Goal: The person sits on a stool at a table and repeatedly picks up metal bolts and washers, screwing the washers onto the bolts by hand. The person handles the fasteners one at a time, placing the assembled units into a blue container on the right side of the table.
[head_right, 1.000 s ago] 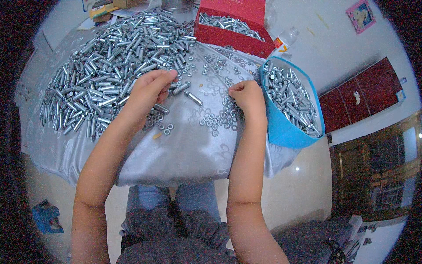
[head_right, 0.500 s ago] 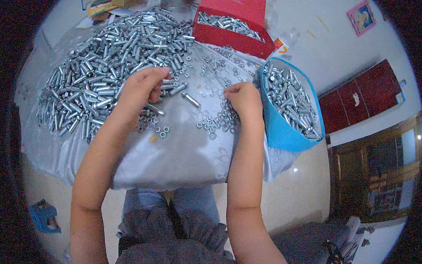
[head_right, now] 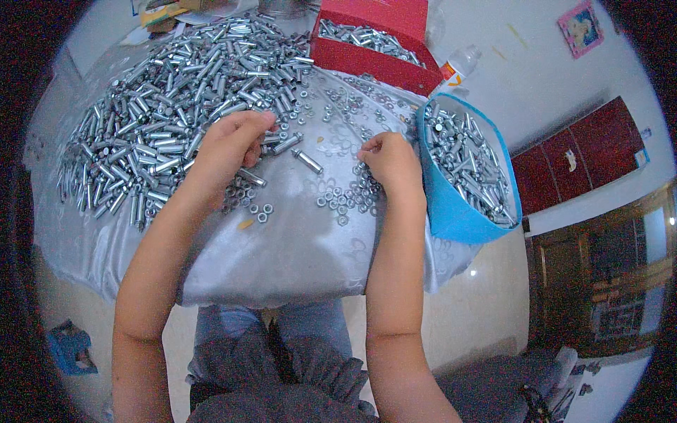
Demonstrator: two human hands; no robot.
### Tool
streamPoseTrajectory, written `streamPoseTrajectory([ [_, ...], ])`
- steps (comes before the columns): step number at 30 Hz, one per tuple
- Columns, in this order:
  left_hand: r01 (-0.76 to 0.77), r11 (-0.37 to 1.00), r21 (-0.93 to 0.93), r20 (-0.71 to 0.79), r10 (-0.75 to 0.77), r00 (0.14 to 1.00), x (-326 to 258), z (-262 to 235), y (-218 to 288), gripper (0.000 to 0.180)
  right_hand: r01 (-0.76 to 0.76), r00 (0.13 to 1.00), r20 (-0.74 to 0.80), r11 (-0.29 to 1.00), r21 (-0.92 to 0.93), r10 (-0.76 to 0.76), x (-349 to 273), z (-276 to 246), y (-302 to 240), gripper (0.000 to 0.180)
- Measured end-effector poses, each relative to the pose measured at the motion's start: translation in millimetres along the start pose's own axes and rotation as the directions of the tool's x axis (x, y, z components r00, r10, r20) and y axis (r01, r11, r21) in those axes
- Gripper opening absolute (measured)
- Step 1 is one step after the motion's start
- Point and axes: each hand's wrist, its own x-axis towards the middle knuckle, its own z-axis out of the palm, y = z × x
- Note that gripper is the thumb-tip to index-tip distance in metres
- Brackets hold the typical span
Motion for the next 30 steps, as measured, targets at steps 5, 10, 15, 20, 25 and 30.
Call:
streamPoseTrajectory([
  [5, -0.008, 0.999, 0.053, 0.023, 0.007, 1.000, 5.8, 0.4, -9.3, 0.026, -0.021, 1.000, 0.017, 1.000, 0.000, 0.021, 3.8, 1.3, 4.0, 0.023],
  [10, 0.005, 0.999, 0.044, 0.017, -0.006, 1.000, 1.8, 2.5, -3.5, 0.024, -0.013, 0.995, -0.102, 0.999, -0.043, 0.008, -1.8, -0.7, -11.3, 0.017],
  [15, -0.042, 0.999, 0.019, 0.065, 0.041, 0.997, 0.1, 3.8, -1.0, 0.025, 0.182, 0.981, -0.075, 0.981, 0.063, -0.177, 10.3, -8.5, -17.3, 0.015],
  [20, -0.060, 0.998, 0.004, 0.064, 0.059, 0.996, 1.5, 4.8, -6.3, 0.025, 0.098, 0.979, 0.029, 0.586, 0.804, -0.203, -4.7, -5.6, -48.9, 0.016],
  [25, -0.005, 1.000, -0.001, 0.108, 0.005, 0.994, -1.0, 7.3, -6.7, 0.026, -0.040, 0.904, 0.130, 0.223, 0.974, -0.407, -19.2, 1.9, -61.5, 0.016],
  [30, 0.048, 0.999, -0.010, 0.117, -0.047, 0.992, -2.8, 10.0, -5.2, 0.025, -0.140, 0.871, 0.220, 0.208, 0.968, -0.440, -19.7, 5.9, -59.6, 0.017],
])
